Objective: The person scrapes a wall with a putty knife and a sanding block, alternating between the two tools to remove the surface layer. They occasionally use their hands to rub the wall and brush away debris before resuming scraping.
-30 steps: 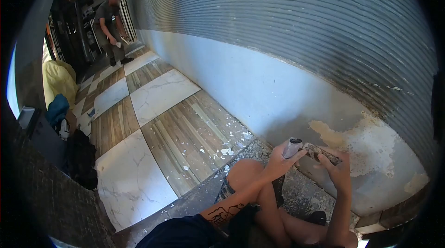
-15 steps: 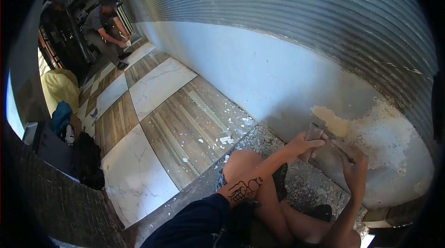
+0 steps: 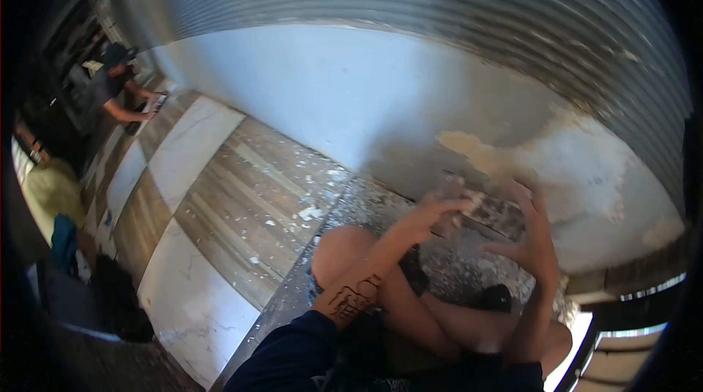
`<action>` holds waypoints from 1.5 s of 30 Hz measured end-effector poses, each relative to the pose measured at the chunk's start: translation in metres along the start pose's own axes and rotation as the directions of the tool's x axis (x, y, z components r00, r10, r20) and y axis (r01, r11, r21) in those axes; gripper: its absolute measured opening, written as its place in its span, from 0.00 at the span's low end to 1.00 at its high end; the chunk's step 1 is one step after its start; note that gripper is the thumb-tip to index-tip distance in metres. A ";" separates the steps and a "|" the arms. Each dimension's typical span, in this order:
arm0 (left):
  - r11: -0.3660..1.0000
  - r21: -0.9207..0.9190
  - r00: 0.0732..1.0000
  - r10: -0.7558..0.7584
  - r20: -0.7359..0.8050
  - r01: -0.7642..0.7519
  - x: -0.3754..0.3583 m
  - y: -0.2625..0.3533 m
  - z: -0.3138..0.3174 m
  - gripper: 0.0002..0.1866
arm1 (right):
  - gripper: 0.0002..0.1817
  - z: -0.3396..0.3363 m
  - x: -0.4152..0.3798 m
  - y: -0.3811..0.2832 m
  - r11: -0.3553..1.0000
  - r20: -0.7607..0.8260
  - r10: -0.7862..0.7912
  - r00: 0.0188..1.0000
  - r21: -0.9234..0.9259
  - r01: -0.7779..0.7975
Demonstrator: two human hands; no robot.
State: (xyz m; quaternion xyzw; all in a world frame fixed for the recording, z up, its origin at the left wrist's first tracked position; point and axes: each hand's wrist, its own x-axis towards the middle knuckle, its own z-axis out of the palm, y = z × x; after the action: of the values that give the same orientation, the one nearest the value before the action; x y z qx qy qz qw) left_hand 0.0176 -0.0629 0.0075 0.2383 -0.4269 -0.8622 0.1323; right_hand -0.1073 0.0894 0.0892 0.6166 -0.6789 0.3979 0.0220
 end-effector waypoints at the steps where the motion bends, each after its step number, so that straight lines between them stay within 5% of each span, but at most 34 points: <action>1: 0.999 -0.032 0.999 0.036 0.012 -0.036 0.004 -0.004 -0.003 0.17 | 0.38 0.000 -0.002 0.007 0.999 -0.005 0.041 0.999 -0.033 -0.041; 4: 0.995 -0.010 0.991 0.102 -0.084 -0.104 0.005 -0.012 -0.008 0.16 | 0.46 0.005 -0.008 0.027 0.981 0.011 0.160 0.987 0.108 -0.161; 6: 0.991 0.009 0.985 0.136 -0.106 -0.135 0.000 -0.014 -0.009 0.16 | 0.36 0.014 -0.009 0.027 0.866 -0.057 0.395 0.917 0.357 -0.350; 13: 0.923 0.269 0.943 0.314 -0.107 -0.276 -0.004 -0.012 -0.012 0.14 | 0.15 0.052 -0.015 0.029 0.776 -0.078 0.449 0.890 0.527 -0.346; 16: 0.866 0.404 0.929 0.358 -0.095 -0.293 0.000 -0.016 -0.009 0.13 | 0.11 0.056 -0.014 0.045 0.615 0.115 0.530 0.840 0.631 -0.474; 19: 0.812 0.496 0.913 0.398 -0.088 -0.306 0.010 -0.027 -0.011 0.12 | 0.11 0.057 -0.015 0.052 0.769 0.038 0.458 0.888 0.485 -0.417; 21: 0.775 0.539 0.894 0.440 -0.085 -0.330 0.017 -0.030 -0.013 0.12 | 0.11 0.059 -0.015 0.057 0.940 -0.179 0.299 0.937 0.227 -0.257; 30: 0.818 0.488 0.878 0.439 -0.189 -0.304 0.013 -0.024 -0.010 0.07 | 0.09 0.077 -0.009 0.057 0.943 -0.256 0.168 0.952 -0.240 -0.231; 45: 0.881 0.393 0.894 0.376 -0.243 -0.263 0.006 -0.020 0.006 0.07 | 0.11 0.072 -0.007 0.041 0.932 -0.286 0.154 0.946 -0.274 -0.235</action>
State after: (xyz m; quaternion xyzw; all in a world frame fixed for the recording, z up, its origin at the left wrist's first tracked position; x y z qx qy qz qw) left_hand 0.0086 -0.0501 -0.0070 0.3165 -0.5806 -0.6895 0.2956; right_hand -0.1078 0.0507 0.0153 0.4776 -0.7815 0.3657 0.1656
